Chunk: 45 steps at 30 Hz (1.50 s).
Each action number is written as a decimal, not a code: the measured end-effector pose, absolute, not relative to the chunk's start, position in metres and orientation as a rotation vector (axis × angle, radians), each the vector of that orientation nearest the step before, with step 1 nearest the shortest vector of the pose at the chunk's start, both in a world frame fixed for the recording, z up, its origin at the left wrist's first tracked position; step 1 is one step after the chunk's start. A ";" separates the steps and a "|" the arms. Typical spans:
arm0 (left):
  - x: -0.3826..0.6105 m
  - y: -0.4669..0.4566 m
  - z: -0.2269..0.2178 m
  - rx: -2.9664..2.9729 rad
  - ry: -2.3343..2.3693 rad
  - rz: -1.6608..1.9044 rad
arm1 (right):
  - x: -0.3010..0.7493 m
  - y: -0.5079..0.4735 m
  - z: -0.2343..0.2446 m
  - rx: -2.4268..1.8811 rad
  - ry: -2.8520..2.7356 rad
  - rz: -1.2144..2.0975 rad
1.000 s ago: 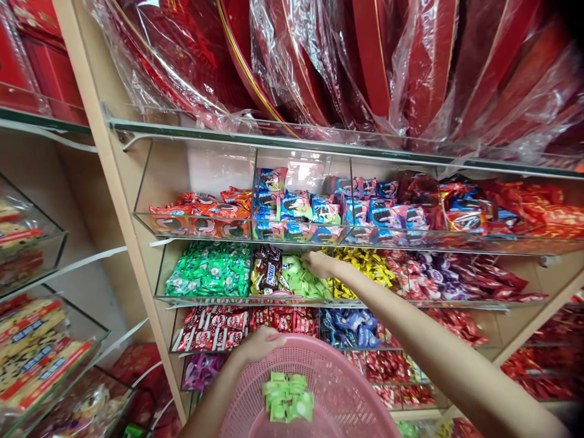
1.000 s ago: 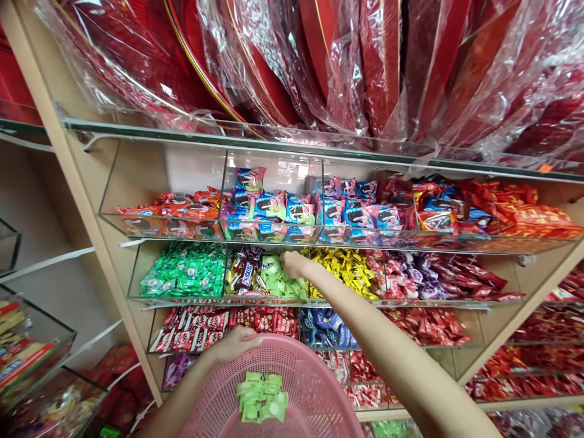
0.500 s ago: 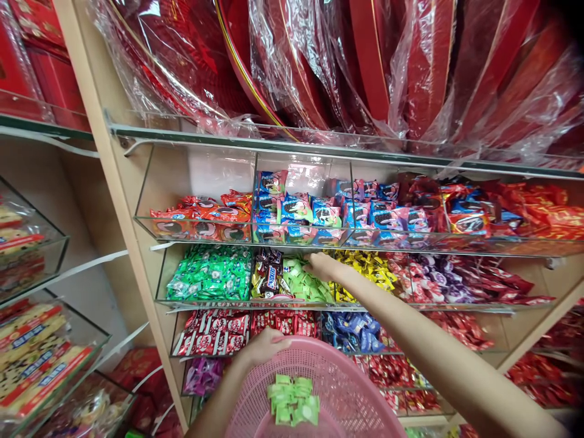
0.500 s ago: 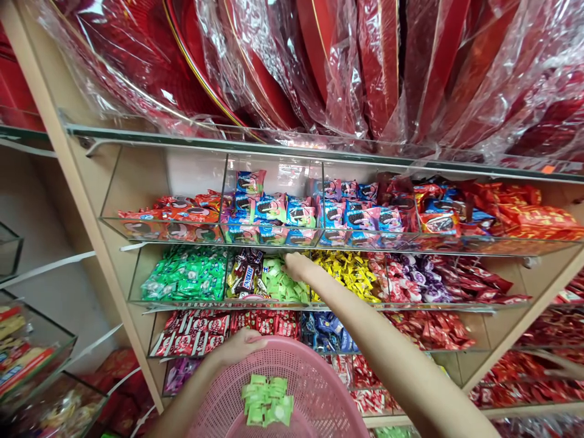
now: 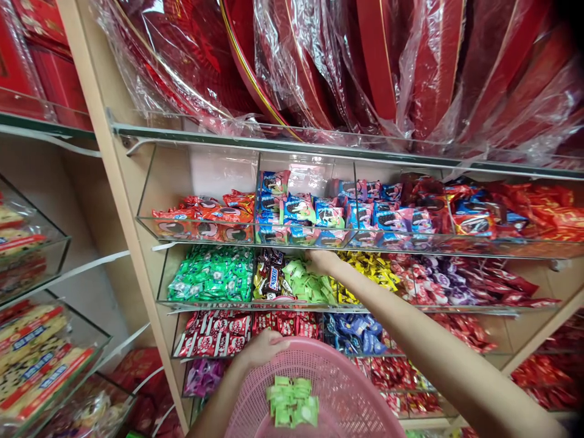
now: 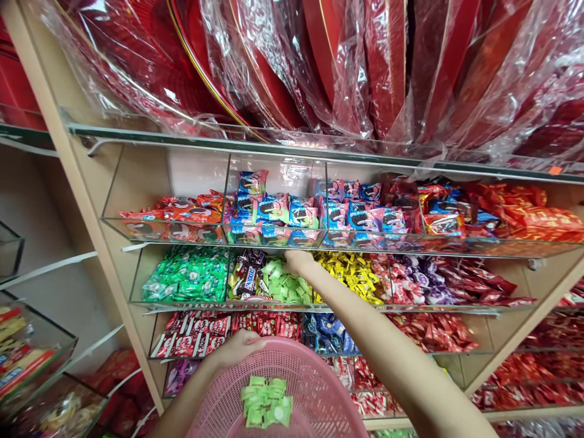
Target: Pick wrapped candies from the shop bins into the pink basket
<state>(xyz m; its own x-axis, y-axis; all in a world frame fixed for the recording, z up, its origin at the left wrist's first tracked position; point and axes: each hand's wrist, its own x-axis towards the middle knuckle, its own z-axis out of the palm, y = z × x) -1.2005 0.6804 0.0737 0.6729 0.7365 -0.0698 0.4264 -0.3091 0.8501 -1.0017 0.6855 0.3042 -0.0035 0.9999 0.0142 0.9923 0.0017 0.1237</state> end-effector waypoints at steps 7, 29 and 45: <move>-1.197 0.680 0.076 1.949 0.881 0.405 | -1.006 0.684 0.301 2.074 2.117 0.097; -1.203 0.679 0.077 1.955 0.950 0.394 | -0.981 0.669 0.291 1.652 2.776 0.128; -1.206 0.674 0.081 1.970 0.951 0.423 | -0.987 0.680 0.287 1.583 2.620 0.082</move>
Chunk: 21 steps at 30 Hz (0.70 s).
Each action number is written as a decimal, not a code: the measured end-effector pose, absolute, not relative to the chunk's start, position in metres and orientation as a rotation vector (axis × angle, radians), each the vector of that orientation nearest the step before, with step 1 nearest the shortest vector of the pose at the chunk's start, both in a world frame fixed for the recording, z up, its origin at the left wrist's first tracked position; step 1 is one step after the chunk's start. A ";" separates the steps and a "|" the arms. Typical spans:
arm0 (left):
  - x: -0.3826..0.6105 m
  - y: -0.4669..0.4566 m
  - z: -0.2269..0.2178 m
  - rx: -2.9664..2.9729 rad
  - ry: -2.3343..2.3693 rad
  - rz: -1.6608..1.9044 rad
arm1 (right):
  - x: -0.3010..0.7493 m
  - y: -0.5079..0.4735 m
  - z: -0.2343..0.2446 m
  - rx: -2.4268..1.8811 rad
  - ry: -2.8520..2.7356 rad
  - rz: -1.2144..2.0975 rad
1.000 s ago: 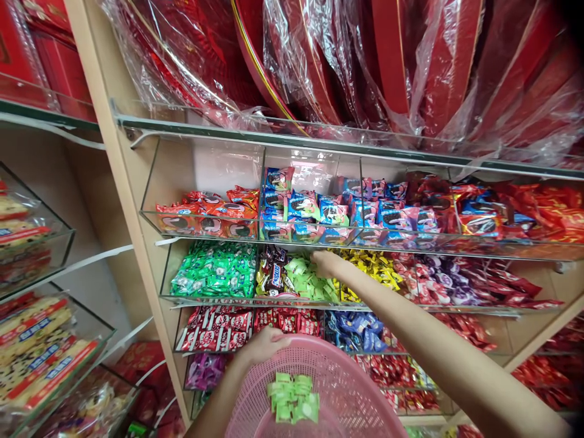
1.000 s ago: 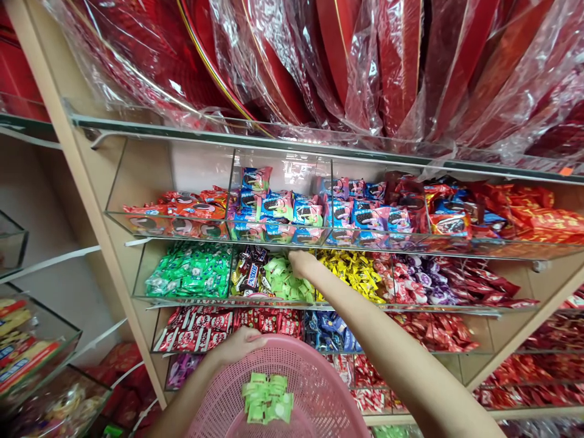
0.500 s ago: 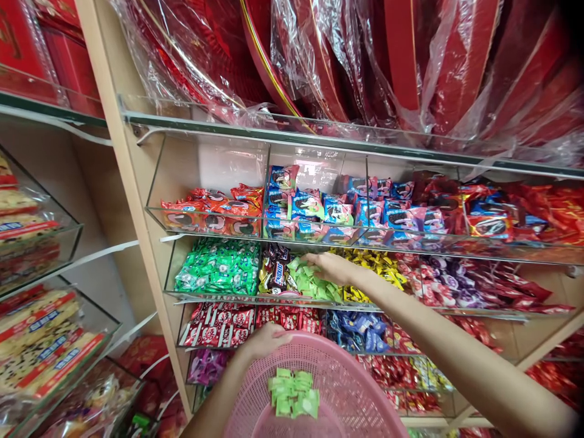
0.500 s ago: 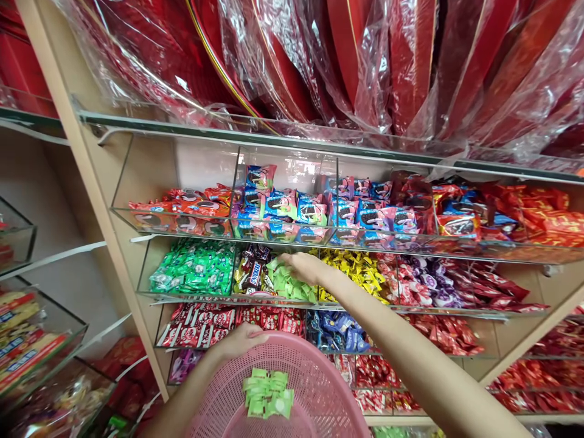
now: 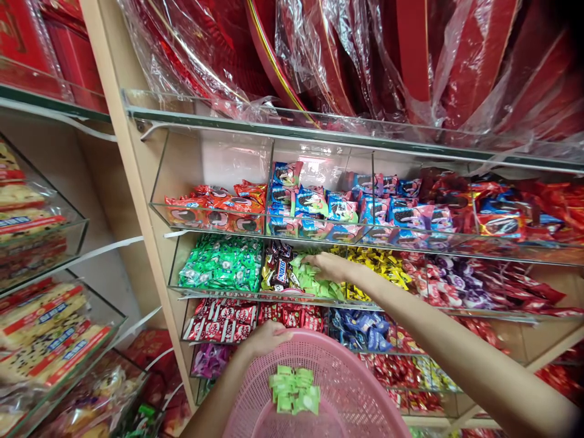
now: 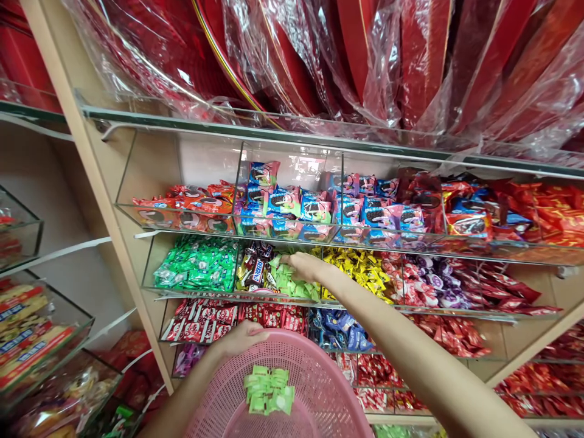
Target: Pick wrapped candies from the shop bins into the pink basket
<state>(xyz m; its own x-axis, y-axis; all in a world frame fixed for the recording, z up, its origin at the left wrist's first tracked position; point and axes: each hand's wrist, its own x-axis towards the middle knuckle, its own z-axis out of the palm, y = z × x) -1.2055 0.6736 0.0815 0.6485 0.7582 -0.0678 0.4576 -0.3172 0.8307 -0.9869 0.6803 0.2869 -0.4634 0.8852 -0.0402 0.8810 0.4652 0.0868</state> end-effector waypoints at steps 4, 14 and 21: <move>-1.207 0.674 0.079 1.973 0.958 0.422 | -0.984 0.681 0.291 1.611 2.620 0.108; -1.208 0.673 0.078 1.973 0.961 0.420 | -0.982 0.689 0.287 1.588 2.685 -0.045; -1.210 0.671 0.082 1.968 0.945 0.444 | -0.989 0.686 0.287 1.612 2.601 -0.002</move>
<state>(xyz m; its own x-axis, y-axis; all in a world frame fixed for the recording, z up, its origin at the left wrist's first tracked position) -1.2099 0.6712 0.0819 0.6462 0.7614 -0.0525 0.4460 -0.3209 0.8355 -0.9891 0.6858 0.2869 -0.4428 0.8939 -0.0699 0.8940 0.4462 0.0421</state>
